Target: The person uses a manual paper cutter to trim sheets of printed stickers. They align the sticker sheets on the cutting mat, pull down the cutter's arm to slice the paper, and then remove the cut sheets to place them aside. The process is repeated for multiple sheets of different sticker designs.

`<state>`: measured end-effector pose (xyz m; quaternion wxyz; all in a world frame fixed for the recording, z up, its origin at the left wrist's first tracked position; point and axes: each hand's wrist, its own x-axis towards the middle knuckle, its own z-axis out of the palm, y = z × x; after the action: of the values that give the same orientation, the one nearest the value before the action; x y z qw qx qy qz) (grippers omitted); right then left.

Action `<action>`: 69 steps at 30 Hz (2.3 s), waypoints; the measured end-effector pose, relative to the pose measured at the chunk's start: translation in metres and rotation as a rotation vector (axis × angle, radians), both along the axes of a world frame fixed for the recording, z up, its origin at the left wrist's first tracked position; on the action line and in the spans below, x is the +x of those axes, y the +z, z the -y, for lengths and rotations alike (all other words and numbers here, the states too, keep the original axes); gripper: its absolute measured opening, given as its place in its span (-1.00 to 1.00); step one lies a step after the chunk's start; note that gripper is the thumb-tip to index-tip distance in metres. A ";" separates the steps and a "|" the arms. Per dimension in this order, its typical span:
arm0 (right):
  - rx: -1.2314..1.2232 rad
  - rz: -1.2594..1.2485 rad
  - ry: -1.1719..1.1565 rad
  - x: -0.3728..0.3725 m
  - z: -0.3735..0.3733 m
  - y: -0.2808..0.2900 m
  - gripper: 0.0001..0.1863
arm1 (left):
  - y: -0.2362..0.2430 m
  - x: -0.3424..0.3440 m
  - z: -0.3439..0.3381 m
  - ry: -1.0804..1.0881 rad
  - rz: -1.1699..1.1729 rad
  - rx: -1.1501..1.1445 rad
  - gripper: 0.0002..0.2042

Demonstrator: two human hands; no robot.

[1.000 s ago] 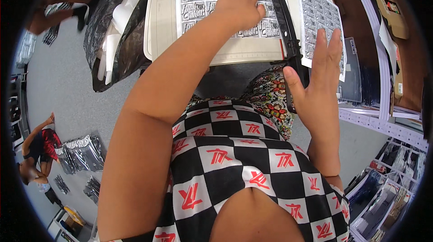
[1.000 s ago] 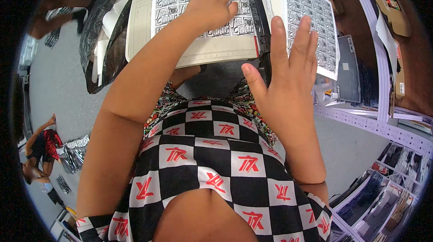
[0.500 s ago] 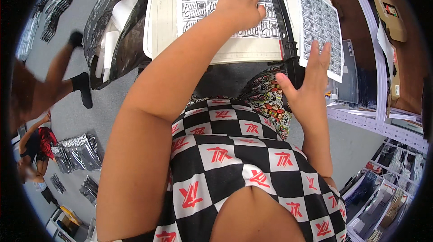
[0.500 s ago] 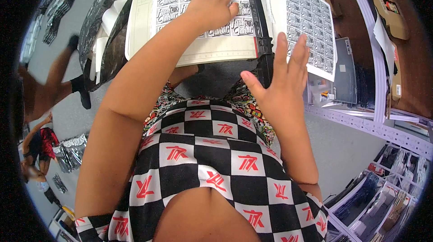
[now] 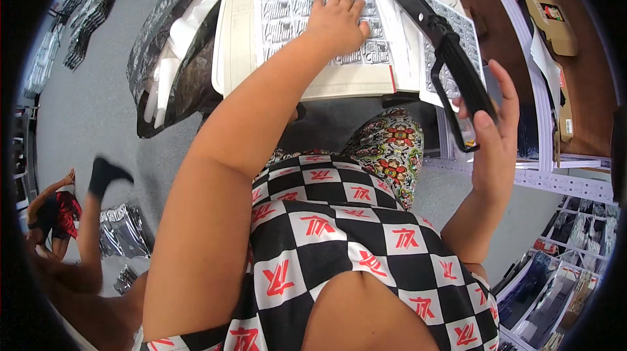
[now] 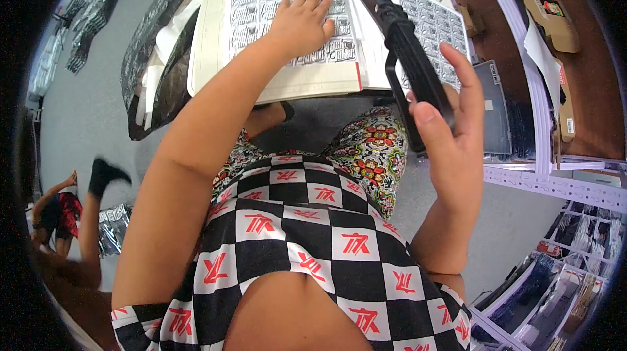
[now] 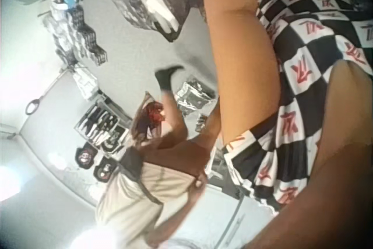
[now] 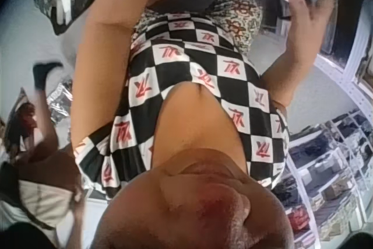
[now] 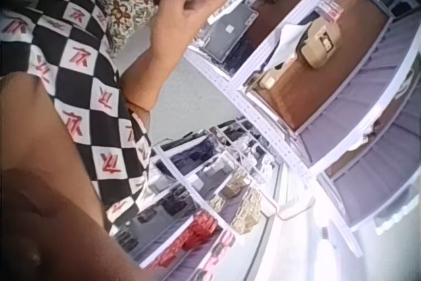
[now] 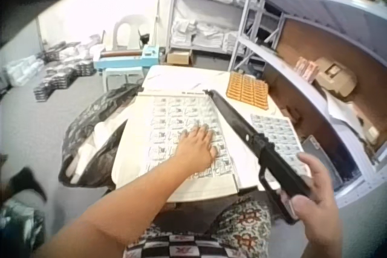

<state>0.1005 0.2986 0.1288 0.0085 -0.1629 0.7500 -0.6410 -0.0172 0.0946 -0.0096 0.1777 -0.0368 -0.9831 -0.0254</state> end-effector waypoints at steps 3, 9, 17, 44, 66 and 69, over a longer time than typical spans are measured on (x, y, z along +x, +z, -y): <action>0.118 -0.098 0.043 -0.006 -0.004 0.001 -0.47 | 0.040 0.013 -0.001 0.051 0.221 -0.034 -0.53; 0.088 -0.122 0.020 -0.005 0.000 -0.002 -0.58 | 0.026 0.045 0.047 -0.514 -0.083 -0.006 -0.60; 0.169 -0.160 0.012 -0.007 -0.003 -0.003 -0.63 | 0.048 0.044 0.064 0.029 0.222 0.079 -0.58; 0.134 -0.301 0.000 -0.006 -0.003 -0.014 -0.70 | 0.002 -0.009 0.106 0.069 -0.130 0.202 -0.69; 0.118 -0.311 0.012 -0.003 -0.005 -0.028 -0.70 | 0.002 -0.010 0.106 0.068 -0.154 0.200 -0.69; 0.111 -0.314 0.008 -0.004 -0.004 -0.026 -0.69 | 0.002 -0.010 0.105 0.068 -0.155 0.203 -0.69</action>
<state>0.0968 0.3022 0.1025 -0.0975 -0.2634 0.7757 -0.5652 -0.0268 -0.0108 -0.0077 0.2569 0.0129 -0.9594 -0.1157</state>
